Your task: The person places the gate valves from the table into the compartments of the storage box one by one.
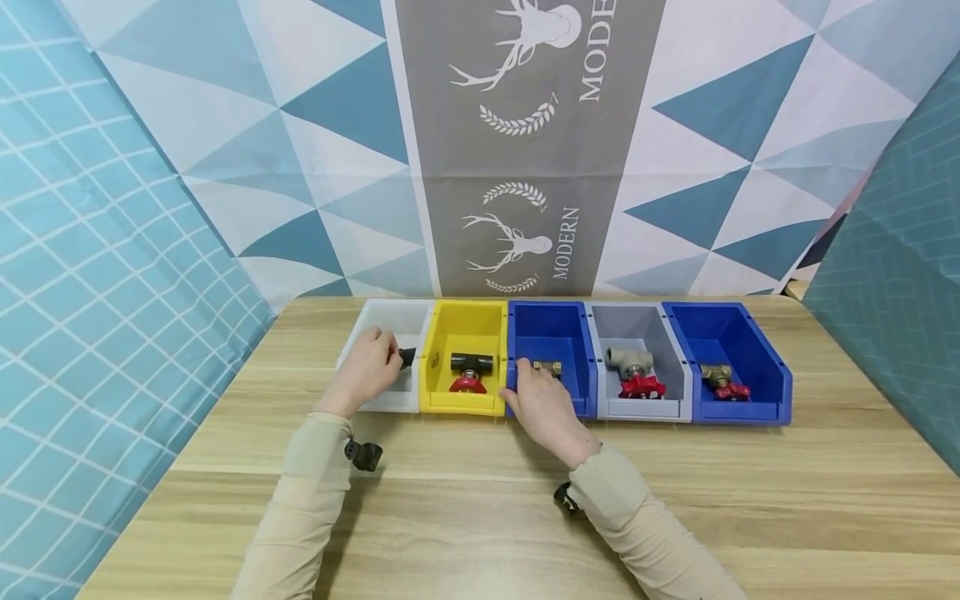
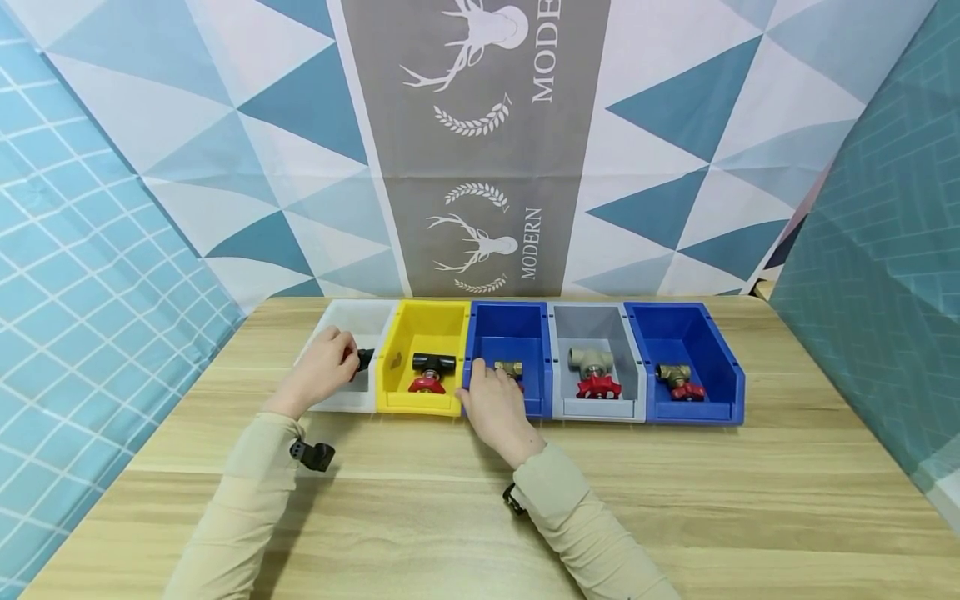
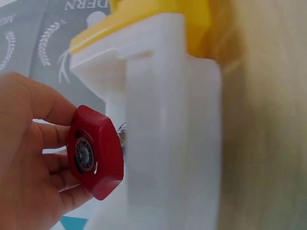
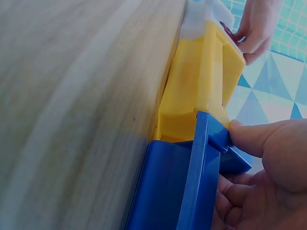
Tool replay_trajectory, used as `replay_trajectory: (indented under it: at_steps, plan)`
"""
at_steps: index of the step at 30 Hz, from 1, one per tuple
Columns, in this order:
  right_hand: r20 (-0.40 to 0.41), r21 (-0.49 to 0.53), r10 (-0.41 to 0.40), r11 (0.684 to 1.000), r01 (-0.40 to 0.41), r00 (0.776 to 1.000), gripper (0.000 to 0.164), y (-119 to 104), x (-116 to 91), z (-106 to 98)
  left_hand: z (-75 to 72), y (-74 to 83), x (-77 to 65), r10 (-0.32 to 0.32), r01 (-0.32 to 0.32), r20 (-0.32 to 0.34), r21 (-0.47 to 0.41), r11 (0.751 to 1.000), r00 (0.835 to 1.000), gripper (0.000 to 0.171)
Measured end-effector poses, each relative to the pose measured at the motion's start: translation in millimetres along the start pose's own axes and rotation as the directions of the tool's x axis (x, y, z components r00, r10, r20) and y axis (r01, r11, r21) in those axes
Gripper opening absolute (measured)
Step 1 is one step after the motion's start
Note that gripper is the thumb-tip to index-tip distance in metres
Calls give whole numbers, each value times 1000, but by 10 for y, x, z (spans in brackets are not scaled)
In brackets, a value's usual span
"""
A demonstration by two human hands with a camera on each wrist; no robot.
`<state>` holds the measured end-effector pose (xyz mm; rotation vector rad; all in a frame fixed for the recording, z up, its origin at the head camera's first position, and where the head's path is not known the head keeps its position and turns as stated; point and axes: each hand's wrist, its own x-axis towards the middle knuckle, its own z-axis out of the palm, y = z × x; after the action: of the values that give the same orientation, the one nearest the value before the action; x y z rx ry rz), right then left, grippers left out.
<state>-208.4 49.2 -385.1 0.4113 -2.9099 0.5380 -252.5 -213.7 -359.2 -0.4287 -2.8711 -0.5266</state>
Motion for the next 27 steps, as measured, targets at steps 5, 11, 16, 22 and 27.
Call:
replay_trajectory:
  at_steps: [5, 11, 16, 22, 27]
  plan:
    - [3, 1, 0, 1000, 0, 1000, 43, 2, 3, 2, 87, -32, -17, 15, -14, -20, 20, 1000, 1000, 10]
    - [-8, -4, -9, 1000, 9, 1000, 43, -1, 4, -7, 126, -15, -41, 19, -19, -16, 10, 1000, 1000, 9]
    - [-11, 4, -7, 1000, 7, 1000, 44, -4, 0, -16, 141, -5, -68, -40, 41, 52, -12, 999, 998, 9]
    - [-24, 16, -4, 1000, 5, 1000, 44, 1, 2, 0, 153, -26, -89, -58, 59, 117, -5, 998, 991, 8]
    - [-29, 27, -4, 1000, 5, 1000, 46, 7, 5, 8, 157, -17, -83, -63, 63, 177, 7, 998, 982, 9]
